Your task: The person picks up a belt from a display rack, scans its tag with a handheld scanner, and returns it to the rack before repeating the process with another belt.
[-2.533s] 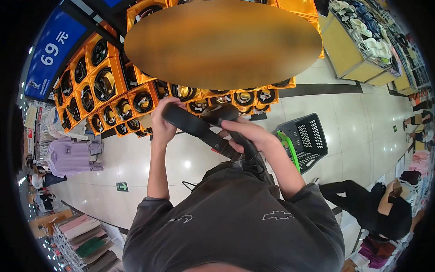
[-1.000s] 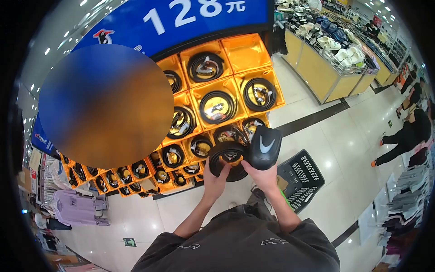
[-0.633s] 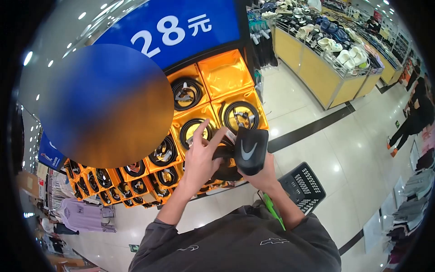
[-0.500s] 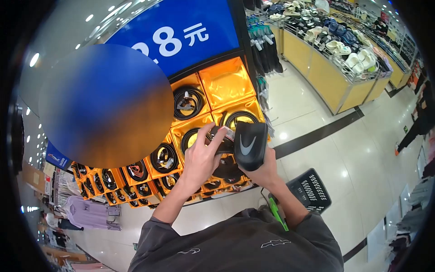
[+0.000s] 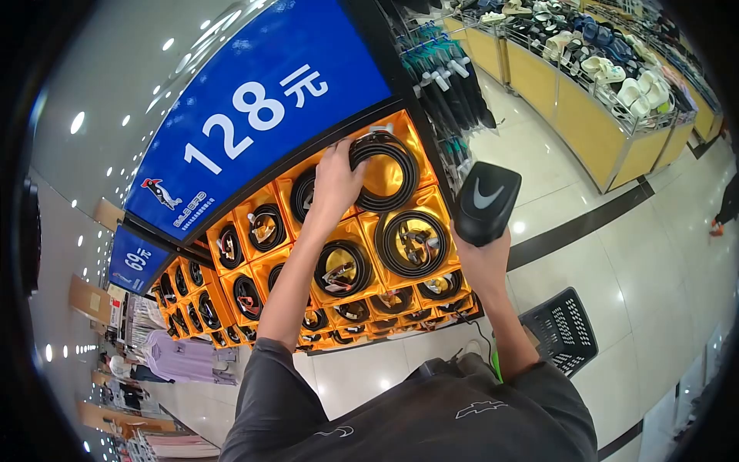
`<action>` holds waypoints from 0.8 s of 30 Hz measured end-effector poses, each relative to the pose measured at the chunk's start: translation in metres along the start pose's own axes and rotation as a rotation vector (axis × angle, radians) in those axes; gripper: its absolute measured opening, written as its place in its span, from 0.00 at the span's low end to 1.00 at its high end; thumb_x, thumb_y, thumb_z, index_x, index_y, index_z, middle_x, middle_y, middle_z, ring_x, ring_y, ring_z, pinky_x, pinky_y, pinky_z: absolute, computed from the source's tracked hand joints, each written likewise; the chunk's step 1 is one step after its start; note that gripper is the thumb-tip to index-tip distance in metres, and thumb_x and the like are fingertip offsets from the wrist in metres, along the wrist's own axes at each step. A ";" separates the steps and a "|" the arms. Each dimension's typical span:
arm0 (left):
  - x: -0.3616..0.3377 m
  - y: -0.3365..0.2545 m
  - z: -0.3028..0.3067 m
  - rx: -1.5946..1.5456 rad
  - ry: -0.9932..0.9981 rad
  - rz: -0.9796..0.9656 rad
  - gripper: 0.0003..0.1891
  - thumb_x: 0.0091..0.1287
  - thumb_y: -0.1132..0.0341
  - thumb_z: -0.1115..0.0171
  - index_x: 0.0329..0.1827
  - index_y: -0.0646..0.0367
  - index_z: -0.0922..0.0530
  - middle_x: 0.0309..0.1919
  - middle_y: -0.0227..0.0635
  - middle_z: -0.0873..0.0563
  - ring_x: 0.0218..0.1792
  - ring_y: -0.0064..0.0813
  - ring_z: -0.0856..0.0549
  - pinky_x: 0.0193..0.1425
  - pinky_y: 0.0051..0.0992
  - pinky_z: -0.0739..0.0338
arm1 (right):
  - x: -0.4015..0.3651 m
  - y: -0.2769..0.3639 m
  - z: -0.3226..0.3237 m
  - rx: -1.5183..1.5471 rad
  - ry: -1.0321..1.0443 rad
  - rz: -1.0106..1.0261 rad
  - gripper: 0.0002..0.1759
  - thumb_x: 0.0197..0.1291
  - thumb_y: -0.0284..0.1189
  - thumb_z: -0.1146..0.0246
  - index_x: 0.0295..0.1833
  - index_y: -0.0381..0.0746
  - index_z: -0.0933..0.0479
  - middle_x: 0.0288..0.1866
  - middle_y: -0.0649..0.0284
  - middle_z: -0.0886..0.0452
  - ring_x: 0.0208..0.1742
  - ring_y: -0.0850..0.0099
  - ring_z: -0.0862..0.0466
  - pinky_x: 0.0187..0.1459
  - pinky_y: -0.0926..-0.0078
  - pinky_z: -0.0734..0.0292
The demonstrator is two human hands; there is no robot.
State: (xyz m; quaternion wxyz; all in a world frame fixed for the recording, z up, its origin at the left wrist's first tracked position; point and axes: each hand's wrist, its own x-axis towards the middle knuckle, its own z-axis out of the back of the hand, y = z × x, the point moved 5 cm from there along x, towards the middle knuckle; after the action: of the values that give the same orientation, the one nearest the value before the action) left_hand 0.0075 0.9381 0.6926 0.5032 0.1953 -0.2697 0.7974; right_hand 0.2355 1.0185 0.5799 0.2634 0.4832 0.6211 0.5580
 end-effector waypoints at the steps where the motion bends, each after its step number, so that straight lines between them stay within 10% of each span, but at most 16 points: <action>1: 0.006 0.000 -0.005 0.022 0.019 -0.030 0.21 0.59 0.69 0.32 0.53 0.69 0.24 0.44 0.58 0.18 0.49 0.56 0.19 0.54 0.43 0.24 | -0.001 -0.005 0.004 0.000 0.003 -0.011 0.12 0.56 0.22 0.31 0.45 0.32 0.23 0.33 0.66 0.19 0.25 0.82 0.24 0.27 0.82 0.28; 8: 0.028 0.005 -0.036 0.212 -0.001 -0.207 0.26 0.56 0.74 0.35 0.59 0.68 0.30 0.44 0.59 0.20 0.45 0.57 0.18 0.48 0.47 0.22 | -0.013 -0.030 0.026 -0.082 0.013 0.039 0.10 0.57 0.24 0.31 0.41 0.33 0.24 0.29 0.68 0.21 0.19 0.82 0.26 0.21 0.82 0.31; 12: 0.020 0.004 -0.046 0.261 0.013 -0.088 0.30 0.59 0.72 0.37 0.66 0.64 0.35 0.59 0.56 0.28 0.49 0.57 0.20 0.52 0.44 0.22 | -0.021 -0.037 0.036 -0.097 0.051 -0.124 0.16 0.55 0.21 0.32 0.49 0.31 0.25 0.43 0.61 0.17 0.44 0.75 0.20 0.49 0.75 0.26; 24: 0.012 0.002 -0.038 0.288 0.048 -0.336 0.18 0.55 0.78 0.44 0.51 0.66 0.28 0.54 0.52 0.24 0.53 0.51 0.22 0.60 0.41 0.26 | -0.035 -0.047 0.035 -0.140 0.113 -0.169 0.18 0.55 0.21 0.31 0.51 0.33 0.26 0.44 0.62 0.18 0.44 0.75 0.20 0.50 0.75 0.26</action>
State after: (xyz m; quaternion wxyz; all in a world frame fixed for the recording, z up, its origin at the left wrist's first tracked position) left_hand -0.0007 0.9694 0.6699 0.6022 0.2881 -0.1046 0.7372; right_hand 0.2651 1.0071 0.5200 0.3071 0.3773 0.6330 0.6023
